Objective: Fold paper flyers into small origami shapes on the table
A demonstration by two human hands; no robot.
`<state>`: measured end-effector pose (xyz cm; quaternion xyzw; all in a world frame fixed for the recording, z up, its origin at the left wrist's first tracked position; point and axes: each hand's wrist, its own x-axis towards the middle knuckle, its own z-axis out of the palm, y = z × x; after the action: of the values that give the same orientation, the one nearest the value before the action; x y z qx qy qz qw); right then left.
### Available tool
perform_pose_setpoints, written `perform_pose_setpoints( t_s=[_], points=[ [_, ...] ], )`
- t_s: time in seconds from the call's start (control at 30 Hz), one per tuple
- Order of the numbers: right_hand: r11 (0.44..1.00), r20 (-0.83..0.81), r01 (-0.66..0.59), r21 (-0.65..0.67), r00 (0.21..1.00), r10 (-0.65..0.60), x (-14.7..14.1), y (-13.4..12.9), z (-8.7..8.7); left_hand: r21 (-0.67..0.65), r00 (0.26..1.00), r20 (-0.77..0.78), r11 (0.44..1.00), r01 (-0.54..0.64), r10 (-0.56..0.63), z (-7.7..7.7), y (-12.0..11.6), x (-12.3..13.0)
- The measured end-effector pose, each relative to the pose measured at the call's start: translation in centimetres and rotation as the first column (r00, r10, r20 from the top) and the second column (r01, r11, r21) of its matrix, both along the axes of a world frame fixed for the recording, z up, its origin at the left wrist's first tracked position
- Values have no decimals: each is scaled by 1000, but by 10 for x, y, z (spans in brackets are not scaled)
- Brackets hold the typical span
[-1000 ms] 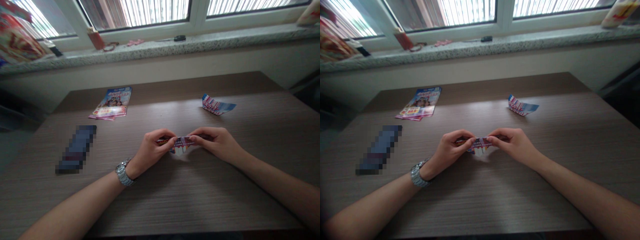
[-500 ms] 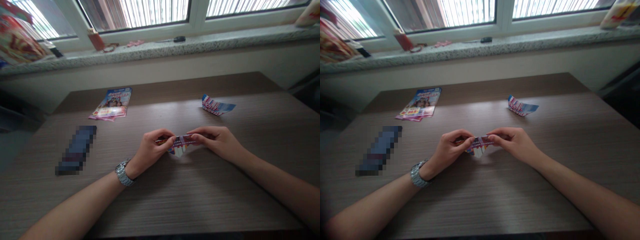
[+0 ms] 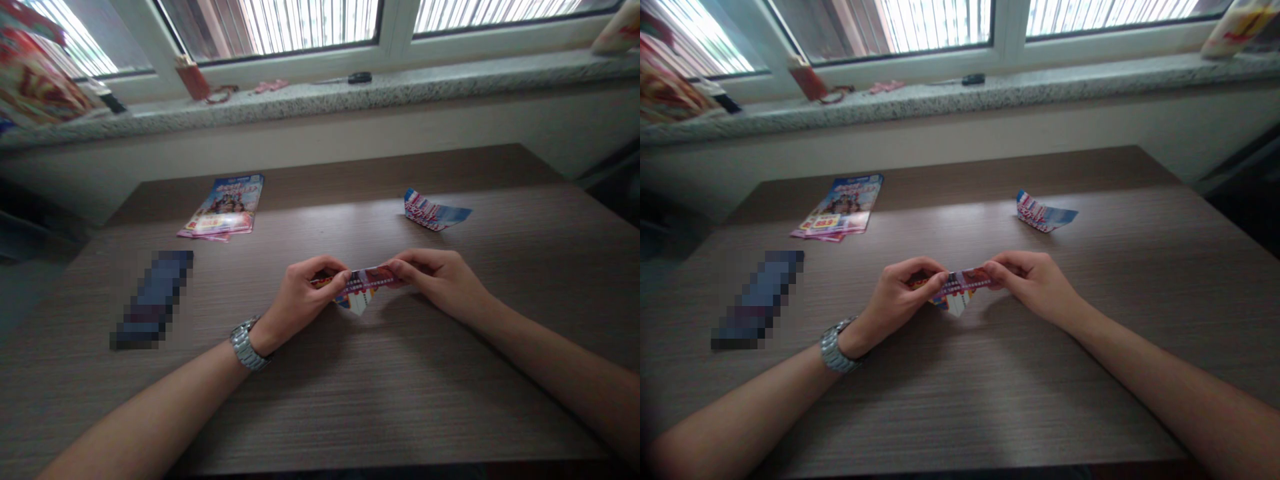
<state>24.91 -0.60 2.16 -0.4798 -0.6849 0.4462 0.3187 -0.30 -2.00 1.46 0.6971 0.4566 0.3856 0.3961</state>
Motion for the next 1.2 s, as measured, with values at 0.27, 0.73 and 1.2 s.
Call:
perform_pose_setpoints(
  t_s=[0.27,0.73,1.2],
  points=[
    [997,44,-5,72,999,2,0,1,-2,-4,1000,-1,1000,19,-19,1,1,0],
    [999,-35,-31,15,999,31,-1,-2,-2,-1,999,-10,999,52,-52,0,-1,-1],
    [994,33,-95,62,995,93,-4,-3,-2,40,998,-38,998,58,-56,3,-3,2]
  ],
)
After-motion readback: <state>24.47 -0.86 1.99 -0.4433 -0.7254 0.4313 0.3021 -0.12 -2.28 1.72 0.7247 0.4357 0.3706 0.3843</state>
